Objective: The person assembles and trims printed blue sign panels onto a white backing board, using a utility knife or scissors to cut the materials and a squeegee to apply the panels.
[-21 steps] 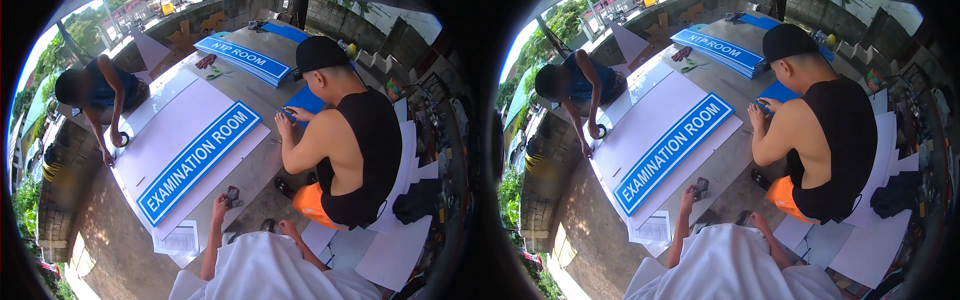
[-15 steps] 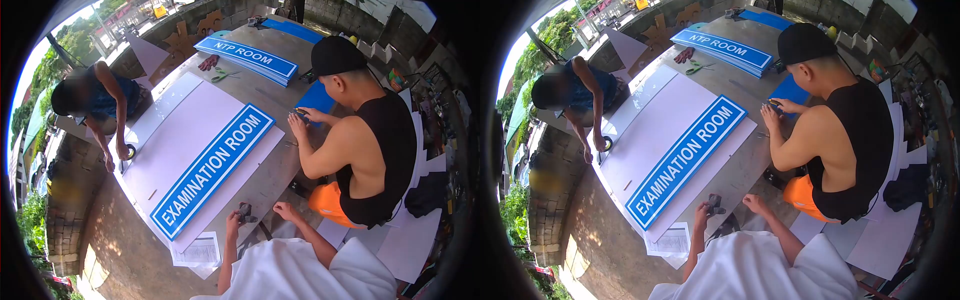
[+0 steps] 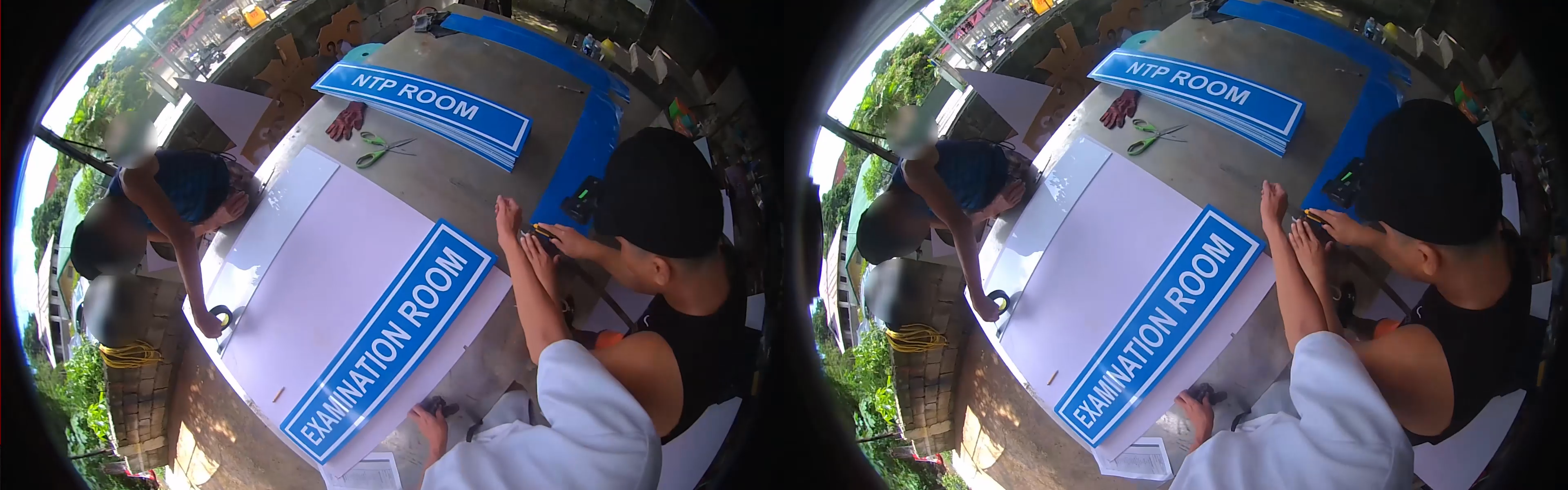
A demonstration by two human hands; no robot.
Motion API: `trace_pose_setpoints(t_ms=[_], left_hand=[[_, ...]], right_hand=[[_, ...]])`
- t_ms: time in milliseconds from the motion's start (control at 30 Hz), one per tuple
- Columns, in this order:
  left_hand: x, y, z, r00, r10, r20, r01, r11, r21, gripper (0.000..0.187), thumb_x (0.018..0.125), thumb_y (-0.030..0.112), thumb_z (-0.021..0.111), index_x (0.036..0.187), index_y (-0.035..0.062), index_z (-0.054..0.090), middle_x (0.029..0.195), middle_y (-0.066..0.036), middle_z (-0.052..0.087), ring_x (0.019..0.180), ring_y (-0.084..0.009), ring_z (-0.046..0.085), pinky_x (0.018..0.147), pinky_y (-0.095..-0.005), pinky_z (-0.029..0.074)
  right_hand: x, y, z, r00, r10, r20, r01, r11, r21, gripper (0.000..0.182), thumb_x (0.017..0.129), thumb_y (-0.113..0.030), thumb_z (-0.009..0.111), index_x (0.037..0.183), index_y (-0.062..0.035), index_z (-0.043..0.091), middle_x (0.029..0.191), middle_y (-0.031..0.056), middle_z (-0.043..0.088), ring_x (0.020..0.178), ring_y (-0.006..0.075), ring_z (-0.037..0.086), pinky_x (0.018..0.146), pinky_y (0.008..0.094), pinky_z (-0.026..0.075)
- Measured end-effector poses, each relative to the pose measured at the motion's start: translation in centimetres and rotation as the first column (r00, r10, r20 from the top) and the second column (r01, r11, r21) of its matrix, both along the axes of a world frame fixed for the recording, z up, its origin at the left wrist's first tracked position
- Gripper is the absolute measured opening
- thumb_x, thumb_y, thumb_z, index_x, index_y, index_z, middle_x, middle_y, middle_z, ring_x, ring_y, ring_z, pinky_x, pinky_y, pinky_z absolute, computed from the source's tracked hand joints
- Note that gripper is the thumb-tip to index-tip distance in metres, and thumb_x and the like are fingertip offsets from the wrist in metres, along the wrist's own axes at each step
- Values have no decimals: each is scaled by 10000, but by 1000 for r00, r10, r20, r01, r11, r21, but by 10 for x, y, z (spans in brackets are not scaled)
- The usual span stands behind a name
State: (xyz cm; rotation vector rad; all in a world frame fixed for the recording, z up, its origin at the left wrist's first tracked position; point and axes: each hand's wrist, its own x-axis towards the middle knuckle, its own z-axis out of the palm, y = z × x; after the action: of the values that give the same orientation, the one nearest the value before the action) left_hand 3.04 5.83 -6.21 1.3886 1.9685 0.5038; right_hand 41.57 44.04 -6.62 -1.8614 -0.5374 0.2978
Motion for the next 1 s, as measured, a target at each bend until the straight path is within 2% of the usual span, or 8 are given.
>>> trace_pose_setpoints(t_ms=[100,233,367,533,667,767,867,1000], left_hand=[[4,9,-8,993,-80,-92,82,996,22,565,712,18,704,1175,-61,390,1151,-298,377,1081,-481,406,945,-491,337],[6,20,5,986,-82,-147,39,961,-275,575,733,69,706,1207,-43,400,1180,-303,404,1075,-482,456,885,-486,414],[9,60,24,940,-242,-241,27,755,-655,669,733,339,743,1203,-20,432,1167,-250,469,1050,-443,534,852,-495,466],[13,113,47,871,-428,-239,108,643,-758,575,757,505,668,1049,12,616,1038,-221,642,971,-397,622,827,-462,496],[27,171,73,962,-271,-13,178,668,-723,472,822,414,663,1082,23,620,1011,-188,678,901,-321,673,767,-395,525],[46,221,78,944,-175,281,294,832,-470,300,866,236,662,1075,26,616,951,-155,683,888,-247,669,785,-354,518],[75,301,79,781,58,622,213,911,-353,312,912,224,609,1120,-7,591,1074,-135,640,1009,-245,621,890,-353,482],[122,440,65,450,188,873,38,973,-229,495,964,340,477,1267,-51,456,1234,-209,526,1220,-310,474,1013,-446,394]], right_hand=[[76,84,-25,947,-231,224,271,948,-168,355,890,-359,591,866,-9,643,900,196,661,871,362,633,737,456,493],[155,147,-28,920,-265,289,372,821,-432,627,839,-548,599,1032,48,581,1007,232,627,930,379,623,795,452,504],[192,170,-54,985,-170,-12,153,913,-378,780,717,-539,725,1079,126,539,1072,280,609,962,392,632,813,413,512],[232,163,-80,980,43,-195,-94,961,-260,667,674,-333,815,1102,112,562,989,241,657,838,324,673,754,359,516],[212,148,-43,941,101,-324,-170,967,-191,646,689,-298,807,1137,93,556,1040,223,644,905,304,654,792,339,495],[146,121,11,909,35,-414,-36,999,5,556,732,-207,773,1173,45,549,1119,175,609,1007,254,598,871,344,450],[67,83,36,708,175,-684,51,953,298,436,759,-70,730,1159,-21,561,1066,105,632,916,203,625,767,283,479],[-32,40,73,513,239,-825,122,930,346,331,764,38,690,1076,-17,595,1000,86,652,886,193,639,733,278,533]])
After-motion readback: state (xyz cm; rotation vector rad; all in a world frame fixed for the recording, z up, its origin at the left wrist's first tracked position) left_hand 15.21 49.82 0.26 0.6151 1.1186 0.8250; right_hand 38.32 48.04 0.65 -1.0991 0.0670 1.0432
